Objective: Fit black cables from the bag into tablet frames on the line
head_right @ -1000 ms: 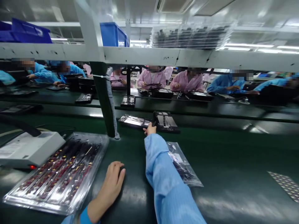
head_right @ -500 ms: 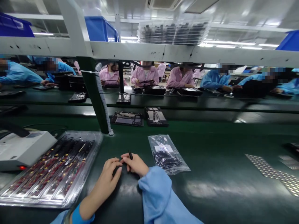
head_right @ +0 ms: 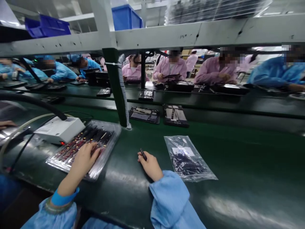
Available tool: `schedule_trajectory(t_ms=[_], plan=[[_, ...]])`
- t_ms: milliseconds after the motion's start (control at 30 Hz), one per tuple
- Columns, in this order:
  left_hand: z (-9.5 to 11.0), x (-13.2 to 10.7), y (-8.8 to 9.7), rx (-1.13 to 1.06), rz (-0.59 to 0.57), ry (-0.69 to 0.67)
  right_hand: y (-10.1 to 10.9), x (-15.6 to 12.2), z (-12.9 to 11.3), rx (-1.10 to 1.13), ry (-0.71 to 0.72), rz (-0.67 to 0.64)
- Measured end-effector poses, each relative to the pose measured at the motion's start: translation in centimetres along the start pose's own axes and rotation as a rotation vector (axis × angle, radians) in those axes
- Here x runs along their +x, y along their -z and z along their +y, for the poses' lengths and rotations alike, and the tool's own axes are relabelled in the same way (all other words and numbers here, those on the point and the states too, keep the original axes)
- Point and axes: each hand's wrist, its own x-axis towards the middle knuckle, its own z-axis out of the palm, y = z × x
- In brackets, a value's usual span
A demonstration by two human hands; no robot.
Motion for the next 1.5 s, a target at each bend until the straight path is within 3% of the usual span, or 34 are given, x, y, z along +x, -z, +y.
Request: schedule_trajectory(t_ms=[133,433,533,733,800,933,1000,1067,1200,1300,1400,1500], plan=[[-0.1,0.4,-0.6,0.105,-0.084,0.084,-0.1,-0.3,-0.1,-0.023,0.030,-0.008],[0.3,0.8,0.0,0.083,-0.107,0.234,-0.2,-0.7,-0.5,-0.085,0.093,0.007],[0.4,0.7,-0.1,0.008,-0.016,0.243,-0.4,-0.7,-0.4,-0.121,0.129,0.009],[0.3,1.1,-0.1,-0.141,0.392,0.166,-0.7,-0.9,-0.2,-0.177,0.184,0.009],[0.5,1.3,0.4,-0.280,0.401,0.236,-0.8,-0.9,-0.1,-0.177,0.199,0.013],[2.1,1.1,1.6,-0.572,0.309,0.452,-0.8,-1.0,0.0,-0.146,0.224,0.031],[3.7,0.8,2.0,-0.672,0.254,0.460,-0.9,-1.1,-0.3,-0.113,0.240,0.044],[5.8,0.3,2.0,-0.767,0.119,0.408,-1.0,-1.4,-0.8,-0.063,0.256,0.062],[10.6,-1.2,0.8,-0.867,-0.248,0.219,-1.4,-2.1,-1.8,0.065,0.290,0.093],[13.2,-2.0,-0.7,-0.966,-0.416,0.141,-1.5,-2.1,-1.9,0.134,0.303,0.140],[14.3,-2.2,-1.9,-1.114,-0.523,0.199,-1.4,-1.8,-1.6,0.138,0.290,0.217],[14.2,-1.9,-2.7,-1.218,-0.619,0.348,-1.3,-1.6,-1.3,0.089,0.284,0.316]])
